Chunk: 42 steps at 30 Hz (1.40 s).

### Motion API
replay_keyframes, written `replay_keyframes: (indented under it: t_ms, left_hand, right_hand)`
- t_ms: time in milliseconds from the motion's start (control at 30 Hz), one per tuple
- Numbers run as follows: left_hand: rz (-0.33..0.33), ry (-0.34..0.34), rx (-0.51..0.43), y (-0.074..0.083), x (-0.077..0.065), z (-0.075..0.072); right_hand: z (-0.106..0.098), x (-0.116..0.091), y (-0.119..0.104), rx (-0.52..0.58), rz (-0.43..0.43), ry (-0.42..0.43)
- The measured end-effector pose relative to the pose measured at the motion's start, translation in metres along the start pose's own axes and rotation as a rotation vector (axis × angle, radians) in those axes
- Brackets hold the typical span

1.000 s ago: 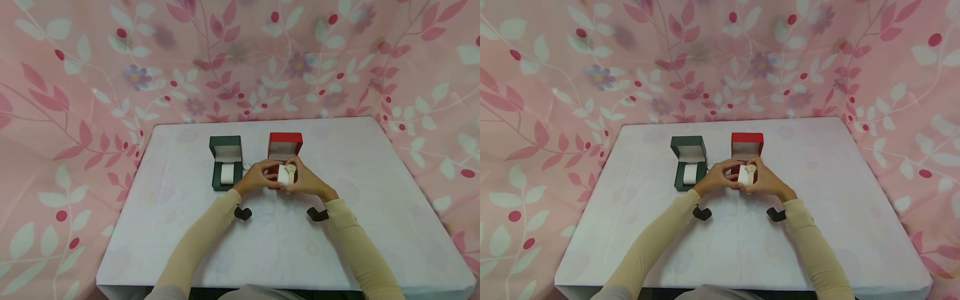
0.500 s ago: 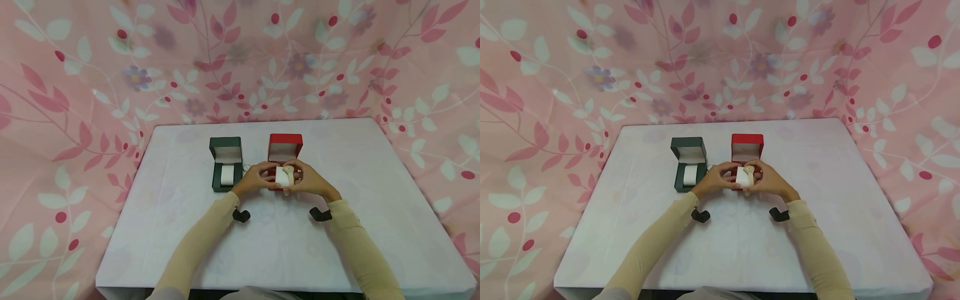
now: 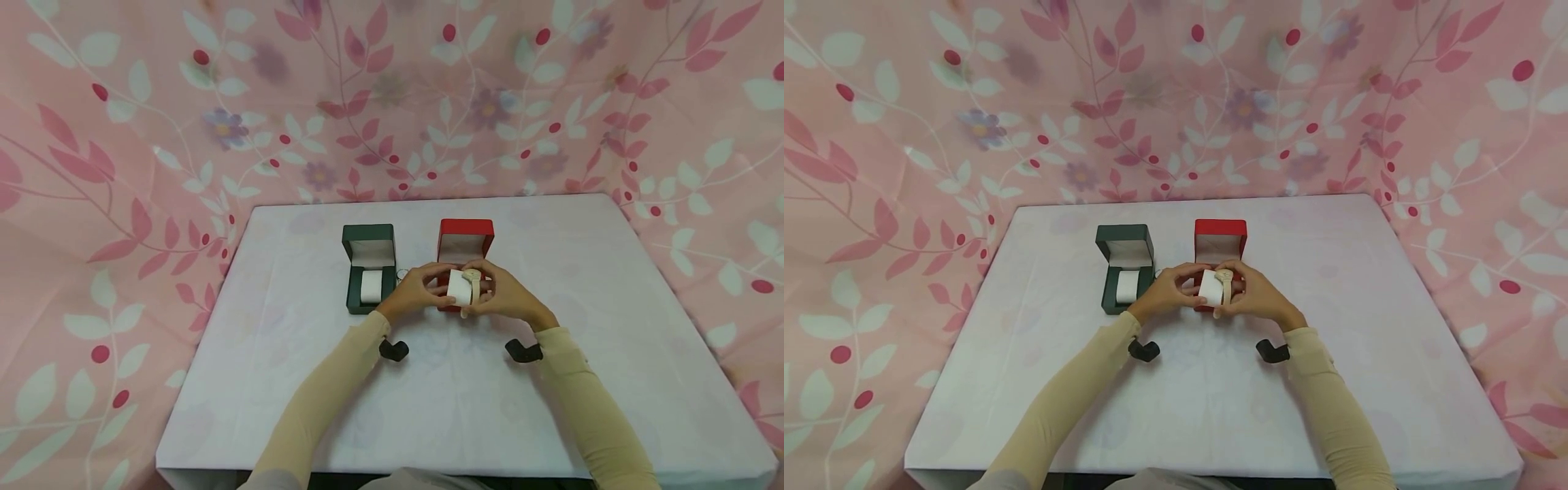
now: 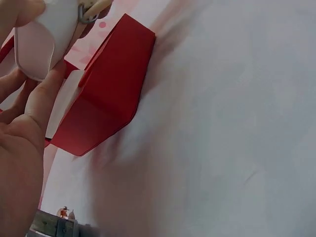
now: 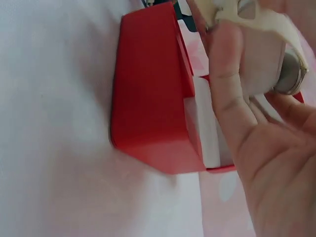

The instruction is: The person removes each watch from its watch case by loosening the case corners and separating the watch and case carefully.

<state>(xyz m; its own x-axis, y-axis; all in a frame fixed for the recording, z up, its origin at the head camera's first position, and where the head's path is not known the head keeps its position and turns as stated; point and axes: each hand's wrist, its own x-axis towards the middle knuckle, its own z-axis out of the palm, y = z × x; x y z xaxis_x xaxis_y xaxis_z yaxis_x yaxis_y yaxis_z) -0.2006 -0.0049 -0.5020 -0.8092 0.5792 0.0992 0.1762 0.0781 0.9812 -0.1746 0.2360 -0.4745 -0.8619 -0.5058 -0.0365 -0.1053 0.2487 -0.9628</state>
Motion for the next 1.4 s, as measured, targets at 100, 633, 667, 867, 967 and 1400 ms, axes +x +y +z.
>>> replay_keyframes:
  t_ms: [100,633,667,867,967,1400]
  left_hand:
    - [0.000,-0.021,-0.009,0.000,0.000,-0.001]
    - [-0.044,-0.041,-0.007,0.002,-0.001,0.001]
    - [-0.043,-0.037,0.000,0.002,-0.001,0.001]
    - [-0.046,-0.037,-0.013,0.004,-0.002,0.001]
    - [-0.058,-0.022,-0.038,0.003,-0.003,0.000]
    - [-0.040,0.084,-0.056,-0.005,0.002,0.004]
  right_hand:
    - [-0.004,-0.001,0.006,0.037,-0.012,-0.021]
    - [-0.019,-0.012,0.000,0.189,0.048,0.080]
    - [-0.019,-0.013,0.000,0.192,0.048,0.097]
    - [-0.025,-0.017,0.001,0.241,0.046,0.116]
    - [-0.031,-0.021,0.002,0.252,0.028,0.133]
    - [-0.053,-0.028,-0.004,0.258,0.030,0.181]
